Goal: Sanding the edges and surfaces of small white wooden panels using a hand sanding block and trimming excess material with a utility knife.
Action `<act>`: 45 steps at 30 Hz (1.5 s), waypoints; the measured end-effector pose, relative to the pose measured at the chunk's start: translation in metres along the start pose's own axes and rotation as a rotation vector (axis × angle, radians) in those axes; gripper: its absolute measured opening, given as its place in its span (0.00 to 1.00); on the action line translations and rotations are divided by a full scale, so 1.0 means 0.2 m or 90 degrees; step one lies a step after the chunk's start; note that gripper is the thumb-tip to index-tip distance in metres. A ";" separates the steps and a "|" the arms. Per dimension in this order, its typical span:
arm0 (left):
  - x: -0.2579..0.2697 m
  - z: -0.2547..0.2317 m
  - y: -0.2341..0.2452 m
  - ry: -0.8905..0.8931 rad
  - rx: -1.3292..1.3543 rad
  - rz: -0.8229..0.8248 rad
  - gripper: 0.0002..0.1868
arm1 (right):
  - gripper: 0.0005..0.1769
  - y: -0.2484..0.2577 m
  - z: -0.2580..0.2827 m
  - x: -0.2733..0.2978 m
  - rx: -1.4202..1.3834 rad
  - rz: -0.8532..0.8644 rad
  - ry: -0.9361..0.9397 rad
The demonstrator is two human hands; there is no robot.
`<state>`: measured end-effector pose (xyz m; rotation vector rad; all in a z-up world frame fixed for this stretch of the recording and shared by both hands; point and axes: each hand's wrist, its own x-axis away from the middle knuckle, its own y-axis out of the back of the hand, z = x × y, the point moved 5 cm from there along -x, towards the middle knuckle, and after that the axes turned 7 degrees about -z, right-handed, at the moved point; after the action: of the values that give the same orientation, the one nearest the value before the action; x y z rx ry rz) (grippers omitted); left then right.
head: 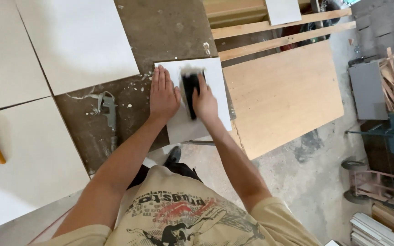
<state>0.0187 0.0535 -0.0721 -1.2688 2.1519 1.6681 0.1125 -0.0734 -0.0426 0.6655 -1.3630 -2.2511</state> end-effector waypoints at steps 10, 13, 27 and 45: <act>0.02 0.00 -0.02 0.002 0.038 0.022 0.35 | 0.28 -0.16 0.02 -0.22 0.017 0.017 -0.008; 0.01 -0.02 0.02 -0.006 0.044 -0.012 0.33 | 0.31 -0.02 0.07 -0.05 0.007 -0.009 0.005; 0.00 0.00 -0.01 -0.021 -0.008 -0.010 0.34 | 0.30 -0.06 0.00 -0.14 0.018 -0.006 0.010; -0.03 -0.03 0.04 -0.002 -0.009 0.028 0.35 | 0.30 0.40 -0.05 0.39 0.011 0.047 -0.170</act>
<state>0.0194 0.0521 -0.0602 -1.2296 2.1856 1.7032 0.0651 -0.1585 0.0110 0.3219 -1.5038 -2.3333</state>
